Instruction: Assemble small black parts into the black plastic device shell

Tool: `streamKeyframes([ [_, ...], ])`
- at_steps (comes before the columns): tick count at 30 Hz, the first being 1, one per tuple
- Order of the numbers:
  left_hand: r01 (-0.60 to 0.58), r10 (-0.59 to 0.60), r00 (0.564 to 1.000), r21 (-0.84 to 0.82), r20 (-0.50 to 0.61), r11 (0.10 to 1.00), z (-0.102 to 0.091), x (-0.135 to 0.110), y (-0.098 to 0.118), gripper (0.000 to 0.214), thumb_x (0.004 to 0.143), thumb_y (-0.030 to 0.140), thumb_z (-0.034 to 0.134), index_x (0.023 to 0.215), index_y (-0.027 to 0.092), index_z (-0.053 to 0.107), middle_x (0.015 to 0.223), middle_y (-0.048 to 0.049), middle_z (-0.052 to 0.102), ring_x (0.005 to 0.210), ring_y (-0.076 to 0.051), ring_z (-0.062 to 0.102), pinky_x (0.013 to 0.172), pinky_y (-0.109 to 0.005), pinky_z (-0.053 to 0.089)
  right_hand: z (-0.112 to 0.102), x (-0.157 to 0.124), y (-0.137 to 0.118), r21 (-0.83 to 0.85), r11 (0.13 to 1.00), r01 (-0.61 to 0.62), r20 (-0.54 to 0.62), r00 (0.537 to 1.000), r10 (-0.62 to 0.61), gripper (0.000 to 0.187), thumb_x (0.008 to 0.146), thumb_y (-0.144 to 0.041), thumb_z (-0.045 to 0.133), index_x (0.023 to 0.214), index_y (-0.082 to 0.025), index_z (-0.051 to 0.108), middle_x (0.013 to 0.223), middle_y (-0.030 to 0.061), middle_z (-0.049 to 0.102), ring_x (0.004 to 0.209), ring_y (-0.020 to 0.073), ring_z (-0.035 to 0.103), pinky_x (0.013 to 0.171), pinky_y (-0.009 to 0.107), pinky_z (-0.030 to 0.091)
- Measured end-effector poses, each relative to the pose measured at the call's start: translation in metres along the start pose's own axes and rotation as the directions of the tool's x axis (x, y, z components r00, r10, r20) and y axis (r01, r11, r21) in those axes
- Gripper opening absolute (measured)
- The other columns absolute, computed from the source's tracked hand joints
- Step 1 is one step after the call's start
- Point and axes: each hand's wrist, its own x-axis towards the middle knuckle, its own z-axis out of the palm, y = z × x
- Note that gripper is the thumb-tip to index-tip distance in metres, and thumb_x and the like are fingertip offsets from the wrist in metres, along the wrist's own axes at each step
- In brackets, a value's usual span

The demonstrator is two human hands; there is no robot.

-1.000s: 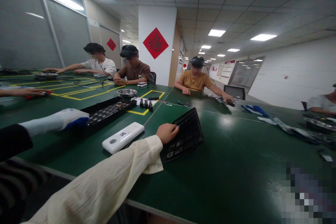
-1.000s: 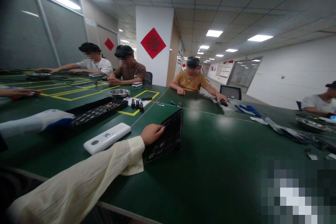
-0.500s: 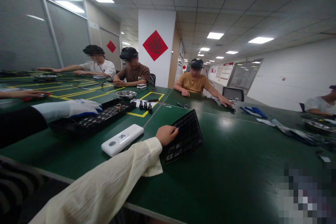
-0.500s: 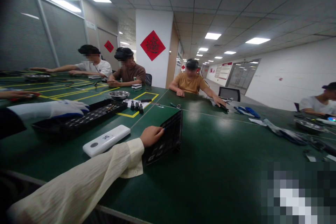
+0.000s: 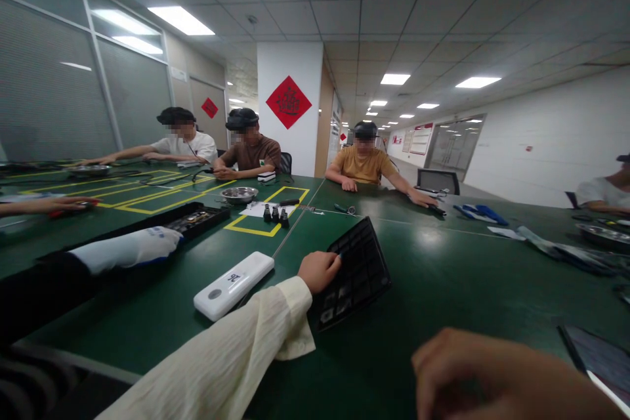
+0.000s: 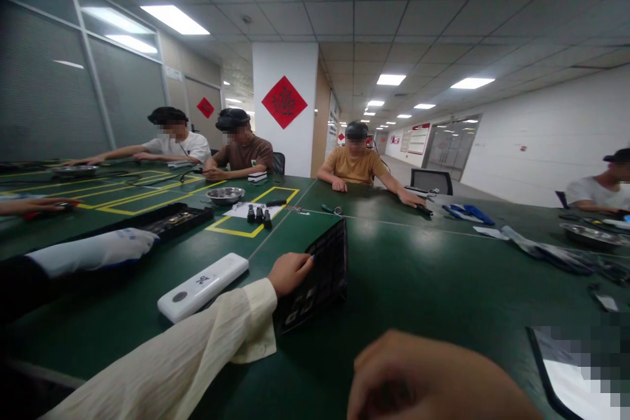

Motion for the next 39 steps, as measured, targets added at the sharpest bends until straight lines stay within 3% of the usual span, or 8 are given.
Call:
streamKeyframes([
  [2, -0.008, 0.008, 1.0, 0.01, 0.001, 1.0, 0.0, 0.0, 0.0, 0.048, 0.091, 0.04, 0.022, 0.081, 0.021, 0.065, 0.082, -0.0062, 0.068, 0.078, -0.018, 0.062, 0.064, -0.025, 0.039, -0.035, 0.011, 0.002, 0.114, 0.99, 0.079, -0.222, 0.974, -0.052, 0.03, 0.078, -0.047, 0.055, 0.081, -0.021, 0.068, 0.072, 0.0028, 0.056, 0.066, 0.013, 0.053, 0.058, 0.024, 0.043],
  [3, -0.005, 0.005, 1.0, 0.018, -0.003, 1.0, 0.0, 0.0, 0.0, 0.048, 0.091, 0.04, 0.022, 0.081, 0.021, 0.065, 0.082, -0.0065, 0.068, 0.078, -0.018, 0.062, 0.064, -0.025, 0.039, -0.051, 0.019, 0.01, 0.18, 0.975, 0.132, -0.433, 0.9, -0.042, 0.035, 0.076, -0.052, 0.054, 0.08, -0.02, 0.067, 0.067, 0.0018, 0.052, 0.058, 0.0112, 0.048, 0.05, 0.023, 0.04],
  [5, 0.013, -0.012, 1.0, 0.042, -0.012, 0.999, -0.001, 0.0, 0.001, 0.047, 0.091, 0.039, 0.023, 0.082, 0.021, 0.065, 0.083, -0.007, 0.068, 0.078, -0.019, 0.062, 0.064, -0.026, 0.039, -0.074, 0.04, 0.038, 0.264, 0.946, 0.189, -0.785, 0.612, 0.097, 0.046, 0.074, -0.062, 0.048, 0.083, -0.019, 0.064, 0.065, 0.0009, 0.047, 0.052, 0.0106, 0.041, 0.041, 0.022, 0.031],
  [7, 0.025, -0.024, 0.999, 0.063, -0.023, 0.998, -0.001, 0.0, 0.002, 0.045, 0.09, 0.038, 0.024, 0.082, 0.021, 0.065, 0.083, -0.007, 0.068, 0.078, -0.019, 0.062, 0.064, -0.026, 0.04, -0.081, 0.062, 0.076, 0.25, 0.961, 0.121, -0.936, 0.284, 0.208, 0.05, 0.075, -0.063, 0.042, 0.084, -0.018, 0.061, 0.063, -0.0005, 0.043, 0.05, 0.0108, 0.038, 0.04, 0.022, 0.028],
  [9, 0.027, -0.025, 0.999, 0.073, -0.025, 0.997, -0.002, -0.001, 0.003, 0.043, 0.089, 0.037, 0.025, 0.082, 0.021, 0.064, 0.084, -0.0068, 0.068, 0.078, -0.019, 0.062, 0.063, -0.026, 0.04, -0.073, 0.079, 0.112, 0.184, 0.983, -0.006, -0.977, 0.11, 0.184, 0.05, 0.079, -0.059, 0.033, 0.084, -0.017, 0.06, 0.063, 0.0, 0.043, 0.053, 0.0132, 0.041, 0.047, 0.026, 0.035],
  [15, 0.042, -0.041, 0.999, 0.072, -0.014, 0.997, -0.008, -0.002, 0.007, 0.038, 0.087, 0.037, 0.029, 0.085, 0.021, 0.063, 0.086, -0.0062, 0.067, 0.079, -0.019, 0.062, 0.063, -0.026, 0.039, -0.031, 0.104, 0.158, 0.071, 0.983, -0.167, -0.95, 0.29, 0.118, 0.047, 0.081, -0.049, 0.03, 0.094, -0.016, 0.06, 0.093, 0.0111, 0.06, 0.092, 0.0243, 0.054, 0.087, 0.041, 0.04],
  [23, 0.06, -0.061, 0.998, 0.044, 0.017, 0.997, -0.008, -0.001, 0.007, 0.057, 0.09, 0.046, 0.018, 0.073, 0.02, 0.067, 0.075, -0.0064, 0.066, 0.074, -0.018, 0.061, 0.058, -0.025, 0.035, 0.0, 0.122, 0.14, -0.032, 0.973, -0.227, -0.804, 0.585, 0.11, 0.041, 0.084, -0.041, 0.033, 0.097, -0.02, 0.066, 0.097, 0.0083, 0.063, 0.099, 0.0262, 0.052, 0.086, 0.041, 0.04],
  [39, 0.114, -0.115, 0.993, 0.065, 0.008, 0.991, -0.012, -0.002, 0.012, 0.034, 0.088, 0.04, 0.03, 0.092, 0.022, 0.058, 0.091, -0.0051, 0.066, 0.084, -0.019, 0.061, 0.066, -0.026, 0.039, 0.01, 0.112, 0.116, -0.248, 0.922, -0.296, -0.699, 0.714, 0.041, 0.036, 0.084, -0.041, 0.041, 0.111, -0.023, 0.057, 0.107, 0.0075, 0.055, 0.109, 0.0273, 0.039, 0.091, 0.044, 0.032],
])
